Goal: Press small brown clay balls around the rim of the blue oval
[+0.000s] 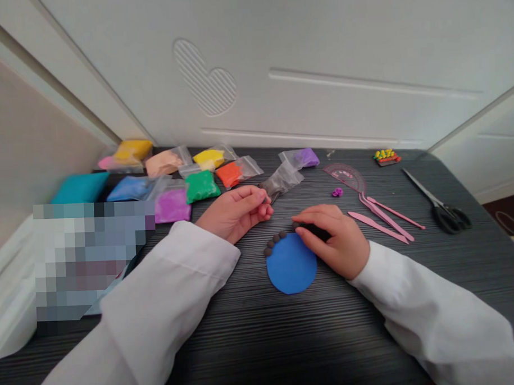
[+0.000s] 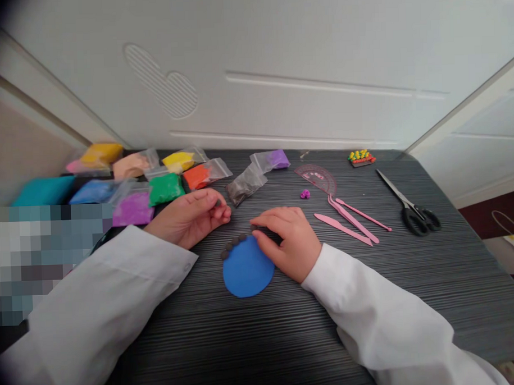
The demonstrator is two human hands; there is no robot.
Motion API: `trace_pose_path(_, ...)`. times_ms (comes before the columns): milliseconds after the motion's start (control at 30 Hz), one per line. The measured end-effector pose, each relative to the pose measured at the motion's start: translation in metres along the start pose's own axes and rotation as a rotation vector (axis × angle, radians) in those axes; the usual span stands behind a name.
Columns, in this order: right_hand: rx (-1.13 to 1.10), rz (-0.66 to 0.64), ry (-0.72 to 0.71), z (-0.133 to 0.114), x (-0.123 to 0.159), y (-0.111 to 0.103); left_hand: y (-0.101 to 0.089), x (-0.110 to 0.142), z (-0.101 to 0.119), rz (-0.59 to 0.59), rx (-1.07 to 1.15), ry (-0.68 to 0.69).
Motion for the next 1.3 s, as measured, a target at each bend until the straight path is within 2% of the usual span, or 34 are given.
trace_pose_path(233, -0.158, 0.042, 0.12, 0.015, -0.001, 0.0, 0.002, 0.0, 0.001, -0.002, -0.014, 0.006)
trace_pose_path(400, -0.221, 0.082, 0.111, 0.017, 0.002, -0.003, 0.002, 0.001, 0.003, 0.02, -0.009, 0.013)
trace_pose_path(667, -0.137, 0.076, 0.115, 0.016, 0.001, -0.008, 0.002, 0.001, 0.003, 0.023, -0.005, 0.008)
trace_pose_path(767, -0.146, 0.119, 0.133, 0.02, 0.002, -0.012, 0.002, 0.001, 0.003, 0.024, -0.012, 0.003)
trace_pose_path(867, -0.132, 0.156, 0.092, 0.019, 0.003, -0.016, 0.0, 0.002, 0.002, 0.045, -0.02, -0.01)
trace_pose_path(1000, -0.123, 0.139, 0.067, 0.018, 0.002, -0.015, -0.002, 0.003, 0.001, 0.088, -0.038, -0.036)
trace_pose_path(1300, -0.121, 0.122, 0.081, 0.018, 0.003, -0.014, -0.002, 0.003, 0.001, 0.08, -0.05, -0.027)
Point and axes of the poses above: each hand's wrist, its own x-axis away from the middle knuckle, its own y-axis out of the palm, z = x × y, the point moved 10 cm from there along -x, towards the middle knuckle, and after that the axes turned 3 degrees about -x, right-handed, at the moved point
